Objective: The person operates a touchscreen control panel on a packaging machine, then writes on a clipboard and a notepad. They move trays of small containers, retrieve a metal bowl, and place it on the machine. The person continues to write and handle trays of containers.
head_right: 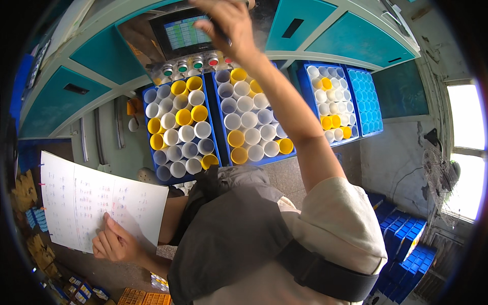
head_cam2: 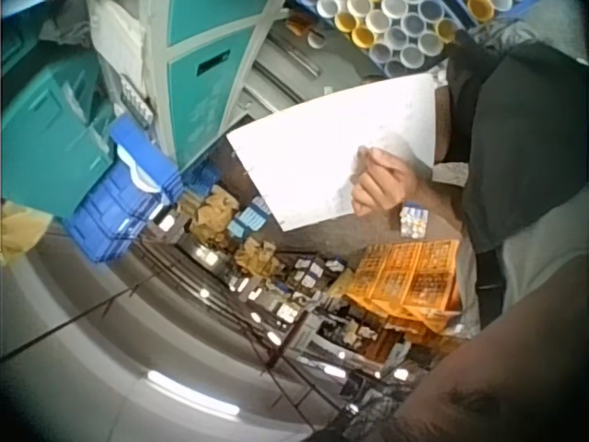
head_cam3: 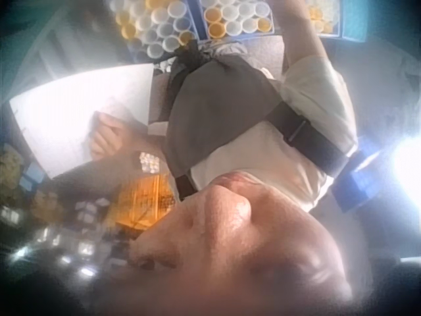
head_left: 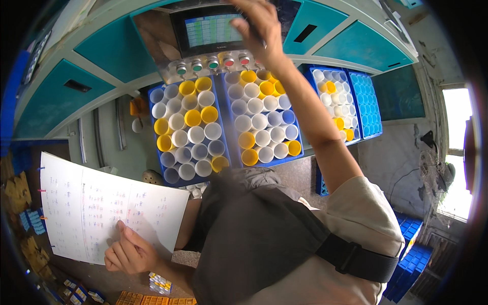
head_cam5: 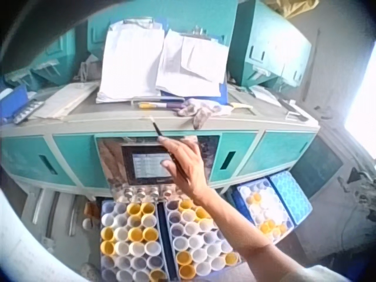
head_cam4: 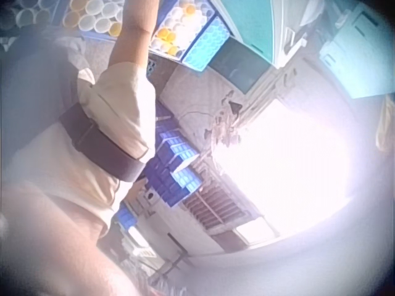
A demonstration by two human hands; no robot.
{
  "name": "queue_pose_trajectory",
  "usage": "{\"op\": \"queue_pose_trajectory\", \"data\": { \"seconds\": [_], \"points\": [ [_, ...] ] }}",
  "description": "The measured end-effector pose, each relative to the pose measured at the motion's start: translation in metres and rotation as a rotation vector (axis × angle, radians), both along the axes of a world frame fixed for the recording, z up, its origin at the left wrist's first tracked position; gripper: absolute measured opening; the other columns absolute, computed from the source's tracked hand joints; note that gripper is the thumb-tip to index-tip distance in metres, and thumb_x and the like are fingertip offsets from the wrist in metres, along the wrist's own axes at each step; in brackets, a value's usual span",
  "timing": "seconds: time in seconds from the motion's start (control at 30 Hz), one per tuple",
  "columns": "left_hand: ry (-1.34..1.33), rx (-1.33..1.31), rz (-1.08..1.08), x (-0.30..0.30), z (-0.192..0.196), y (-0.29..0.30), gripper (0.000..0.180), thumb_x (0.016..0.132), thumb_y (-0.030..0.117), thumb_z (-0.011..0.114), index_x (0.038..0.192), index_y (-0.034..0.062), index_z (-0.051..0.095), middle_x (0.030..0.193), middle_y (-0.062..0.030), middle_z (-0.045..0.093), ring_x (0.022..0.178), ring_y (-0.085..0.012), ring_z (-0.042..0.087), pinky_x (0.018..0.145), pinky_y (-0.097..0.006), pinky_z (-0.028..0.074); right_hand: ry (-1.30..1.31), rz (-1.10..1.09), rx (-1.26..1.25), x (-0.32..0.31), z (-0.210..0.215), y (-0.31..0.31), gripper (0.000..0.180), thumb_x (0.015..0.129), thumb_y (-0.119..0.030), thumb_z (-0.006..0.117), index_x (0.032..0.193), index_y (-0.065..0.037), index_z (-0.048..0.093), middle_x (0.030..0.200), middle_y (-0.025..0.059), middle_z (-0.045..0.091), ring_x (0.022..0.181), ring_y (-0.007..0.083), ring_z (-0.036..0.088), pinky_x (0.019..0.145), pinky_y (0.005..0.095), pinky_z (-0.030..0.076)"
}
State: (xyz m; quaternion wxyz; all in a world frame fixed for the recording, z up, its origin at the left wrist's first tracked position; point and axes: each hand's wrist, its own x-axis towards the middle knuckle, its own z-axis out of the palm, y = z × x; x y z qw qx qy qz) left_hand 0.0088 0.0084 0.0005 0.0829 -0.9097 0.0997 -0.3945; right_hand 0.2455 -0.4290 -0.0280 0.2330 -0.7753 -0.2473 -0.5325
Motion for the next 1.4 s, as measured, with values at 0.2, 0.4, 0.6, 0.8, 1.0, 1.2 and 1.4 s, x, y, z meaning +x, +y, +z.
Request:
{"op": "queue_pose_trajectory", "data": {
  "seconds": [0.2, 0.4, 0.6, 0.8, 1.0, 1.2, 1.4],
  "points": [
    [-0.026, -0.012, -0.02, -0.013, -0.006, 0.003, 0.026, 0.102, 0.023, 0.065, 0.099, 0.0038, 0.081, 0.061, -0.0012, 0.05, 0.067, -0.0192, 0.046, 0.078, -0.036, 0.034, 0.056, -0.221, -0.132, 0.023, 0.039, -0.035, 0.042, 0.103, -0.029, 0.055, 0.137, -0.005, 0.057, 0.133, 0.016, 0.064, 0.135, 0.0351, 0.054, 0.118, 0.0533, 0.028],
    [0.001, -0.011, -0.032, -0.023, -0.001, -0.004, 0.018, 0.1, 0.018, 0.069, 0.095, 0.006, 0.081, 0.062, -0.0018, 0.053, 0.063, -0.0204, 0.047, 0.072, -0.034, 0.034, 0.068, -0.188, -0.064, 0.023, 0.042, -0.026, 0.025, 0.098, -0.017, 0.061, 0.12, -0.005, 0.068, 0.115, 0.0132, 0.07, 0.114, 0.0319, 0.062, 0.108, 0.0453, 0.037],
    [-0.07, 0.031, -0.031, -0.014, -0.005, -0.007, 0.025, 0.1, 0.029, 0.067, 0.093, 0.0104, 0.082, 0.059, 0.0014, 0.049, 0.065, -0.0176, 0.045, 0.078, -0.034, 0.034, 0.127, -0.246, -0.029, 0.024, 0.038, -0.037, 0.022, 0.095, -0.01, 0.065, 0.115, -0.005, 0.07, 0.111, 0.0135, 0.069, 0.112, 0.0326, 0.059, 0.106, 0.044, 0.038],
    [-0.004, 0.016, 0.048, -0.033, 0.004, -0.016, 0.031, 0.089, 0.042, 0.077, 0.086, 0.012, 0.082, 0.067, 0.0049, 0.05, 0.071, -0.0167, 0.045, 0.079, -0.037, 0.033, -0.048, -0.122, -0.12, 0.035, 0.036, -0.051, 0.025, 0.102, -0.032, 0.065, 0.122, -0.022, 0.075, 0.115, 0.0021, 0.075, 0.11, 0.0185, 0.064, 0.112, 0.0385, 0.033],
    [-0.015, -0.128, 0.051, -0.042, 0.005, -0.016, 0.024, 0.085, 0.036, 0.079, 0.083, 0.013, 0.082, 0.101, -0.0012, 0.074, 0.096, -0.0204, 0.055, 0.093, -0.041, 0.035, 0.008, -0.171, -0.102, 0.021, 0.032, -0.052, 0.027, 0.102, -0.034, 0.064, 0.123, -0.022, 0.075, 0.114, 0.0008, 0.075, 0.107, 0.0174, 0.065, 0.112, 0.0375, 0.033],
    [0.045, -0.128, 0.046, -0.062, 0.007, -0.009, 0.023, 0.084, 0.033, 0.078, 0.082, 0.0107, 0.081, 0.114, -0.005, 0.077, 0.105, -0.0219, 0.06, 0.097, -0.043, 0.034, -0.003, -0.173, -0.101, 0.001, 0.037, -0.044, 0.027, 0.102, -0.034, 0.065, 0.122, -0.02, 0.076, 0.108, 0.0004, 0.075, 0.1, 0.0175, 0.065, 0.109, 0.0363, 0.035],
    [0.043, -0.129, 0.066, -0.084, 0.004, 0.001, 0.026, 0.087, 0.035, 0.076, 0.081, 0.0103, 0.08, 0.112, -0.0018, 0.078, 0.108, -0.0227, 0.061, 0.097, -0.043, 0.034, -0.03, -0.158, -0.123, -0.02, 0.043, -0.033, 0.024, 0.101, -0.029, 0.066, 0.12, -0.018, 0.076, 0.104, 0.0022, 0.075, 0.097, 0.0184, 0.065, 0.099, 0.0354, 0.041]
  ]
}}
